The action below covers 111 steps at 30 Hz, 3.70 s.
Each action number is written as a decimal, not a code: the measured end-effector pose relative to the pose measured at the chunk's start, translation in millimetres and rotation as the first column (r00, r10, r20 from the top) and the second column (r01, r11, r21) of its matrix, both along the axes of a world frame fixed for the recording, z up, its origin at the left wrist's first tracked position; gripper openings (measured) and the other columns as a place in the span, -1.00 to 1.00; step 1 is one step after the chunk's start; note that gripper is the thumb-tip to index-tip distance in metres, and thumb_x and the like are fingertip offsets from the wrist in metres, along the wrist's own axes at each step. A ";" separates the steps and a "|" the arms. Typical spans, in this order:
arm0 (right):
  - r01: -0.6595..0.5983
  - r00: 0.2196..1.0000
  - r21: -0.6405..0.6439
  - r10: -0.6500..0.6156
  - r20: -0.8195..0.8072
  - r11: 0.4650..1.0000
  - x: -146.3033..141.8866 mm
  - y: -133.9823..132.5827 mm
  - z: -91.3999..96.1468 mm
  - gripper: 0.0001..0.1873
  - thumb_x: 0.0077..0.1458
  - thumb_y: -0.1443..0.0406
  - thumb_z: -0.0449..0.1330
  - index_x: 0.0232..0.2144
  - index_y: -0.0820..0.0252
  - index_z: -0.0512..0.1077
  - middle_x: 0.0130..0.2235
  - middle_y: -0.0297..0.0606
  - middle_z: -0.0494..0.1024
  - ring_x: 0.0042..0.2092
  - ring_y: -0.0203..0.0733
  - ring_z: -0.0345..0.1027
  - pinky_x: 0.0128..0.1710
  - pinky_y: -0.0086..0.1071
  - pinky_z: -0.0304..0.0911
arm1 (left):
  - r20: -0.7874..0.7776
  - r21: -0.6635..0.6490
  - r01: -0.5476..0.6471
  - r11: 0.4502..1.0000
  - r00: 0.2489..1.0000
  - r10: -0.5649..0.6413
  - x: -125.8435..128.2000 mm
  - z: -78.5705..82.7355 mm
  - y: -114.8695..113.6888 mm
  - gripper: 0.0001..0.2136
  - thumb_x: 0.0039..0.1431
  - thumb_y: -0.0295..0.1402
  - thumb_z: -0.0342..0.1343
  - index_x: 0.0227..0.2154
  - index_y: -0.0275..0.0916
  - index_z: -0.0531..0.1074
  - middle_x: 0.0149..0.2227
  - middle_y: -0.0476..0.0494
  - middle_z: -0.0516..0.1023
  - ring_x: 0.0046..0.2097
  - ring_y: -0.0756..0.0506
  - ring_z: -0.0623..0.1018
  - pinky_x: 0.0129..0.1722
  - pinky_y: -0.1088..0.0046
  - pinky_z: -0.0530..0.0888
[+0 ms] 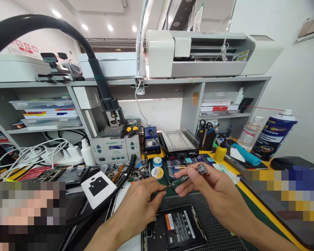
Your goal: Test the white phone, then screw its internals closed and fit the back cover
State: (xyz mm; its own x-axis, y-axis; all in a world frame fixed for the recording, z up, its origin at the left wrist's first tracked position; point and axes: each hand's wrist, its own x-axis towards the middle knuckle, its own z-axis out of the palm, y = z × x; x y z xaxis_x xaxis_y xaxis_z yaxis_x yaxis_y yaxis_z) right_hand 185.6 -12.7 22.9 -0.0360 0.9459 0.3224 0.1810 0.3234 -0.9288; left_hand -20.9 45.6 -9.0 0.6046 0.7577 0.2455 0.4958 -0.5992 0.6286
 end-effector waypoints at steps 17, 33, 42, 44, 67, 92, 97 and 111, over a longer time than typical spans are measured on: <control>0.006 0.997 0.000 -0.006 0.074 1.000 -0.4 -0.6 1.7 -0.67 0.36 0.09 0.05 -0.23 0.11 0.52 -0.34 -0.23 0.63 -0.30 -0.16 0.60 -0.23 -0.29 0.54 | 0.018 -0.033 0.002 0.999 1.000 -0.001 1.5 -0.1 0.0 -0.75 0.32 -0.35 0.00 -0.17 -0.09 0.61 -0.29 -0.02 0.58 -0.32 -0.02 0.50 -0.34 0.42 0.34; 0.042 0.994 0.031 -0.045 0.098 0.999 -0.6 1.9 -0.8 -0.78 0.34 0.16 0.12 -0.25 0.12 0.50 -0.26 -0.25 0.63 -0.32 -0.21 0.61 -0.23 -0.36 0.53 | -0.061 -0.044 -0.020 0.999 0.998 0.018 -8.5 5.2 3.1 -0.61 0.20 -0.40 0.07 0.10 -0.12 0.38 -0.12 -0.04 0.56 -0.34 -0.02 0.47 -0.33 0.42 0.39; -0.119 0.958 -0.099 0.141 0.251 0.988 -23.8 -12.0 -1.4 -0.78 0.35 0.13 0.11 -0.25 0.11 0.44 -0.42 -0.36 0.60 -0.37 -0.26 0.55 -0.32 -0.42 0.43 | -0.043 -0.157 0.032 0.987 0.998 -0.040 -25.5 21.4 11.4 -0.79 0.19 -0.34 0.04 -0.25 -0.23 0.56 -0.36 -0.05 0.59 -0.37 -0.05 0.49 -0.39 0.44 0.36; -0.115 0.941 -0.091 0.138 0.310 0.989 -29.2 -11.5 -4.7 -0.79 0.35 0.13 0.12 -0.23 0.11 0.43 -0.43 -0.39 0.60 -0.37 -0.30 0.53 -0.33 -0.45 0.40 | -0.032 -0.194 0.092 0.977 0.994 -0.100 -25.6 24.6 9.2 -0.79 0.18 -0.35 0.04 -0.28 -0.22 0.58 -0.38 -0.04 0.60 -0.38 -0.05 0.49 -0.37 0.44 0.36; -0.129 0.910 -0.067 0.145 0.389 0.989 -44.4 -0.2 -10.4 -0.82 0.33 0.16 0.15 -0.27 0.12 0.43 -0.48 -0.45 0.60 -0.42 -0.35 0.52 -0.36 -0.50 0.38 | -0.041 -0.280 0.226 0.933 0.968 -0.247 -38.7 34.5 12.8 -0.80 0.13 -0.37 0.06 -0.34 -0.24 0.59 -0.38 -0.05 0.58 -0.37 -0.04 0.46 -0.39 0.48 0.31; -0.276 0.749 0.034 0.193 0.634 0.961 -49.7 -1.1 21.1 -0.75 0.35 0.32 0.06 0.03 -0.07 0.33 -0.15 -0.34 0.58 -0.32 -0.28 0.47 -0.38 -0.43 0.32 | 0.097 -0.415 0.395 0.819 0.915 -0.392 -39.8 31.9 11.8 -0.96 0.04 -0.40 0.15 -0.49 -0.19 0.46 -0.59 0.15 0.19 -0.52 0.06 0.18 -0.54 0.48 0.11; -0.310 0.619 0.162 0.070 0.782 0.937 -53.2 4.9 20.4 -0.81 0.35 0.36 0.06 -0.07 -0.02 0.38 -0.16 -0.35 0.59 -0.24 -0.24 0.46 -0.26 -0.38 0.26 | 0.246 -0.447 0.467 0.764 0.884 -0.397 -37.5 31.9 12.0 -0.95 0.03 -0.39 0.20 -0.43 -0.23 0.50 -0.45 0.07 0.45 -0.39 0.02 0.36 -0.40 0.48 0.24; -0.315 0.292 0.025 0.072 0.954 0.949 -52.5 -2.8 35.3 -0.95 0.33 0.29 0.03 -0.23 0.01 0.27 -0.34 -0.38 0.48 -0.40 -0.19 0.31 -0.44 -0.32 0.04 | 0.188 -0.421 0.434 0.797 0.901 -0.391 -38.6 29.9 13.1 -0.78 0.01 -0.39 0.18 -0.63 -0.20 0.26 -0.60 0.14 0.10 -0.53 0.05 0.12 -0.53 0.42 0.08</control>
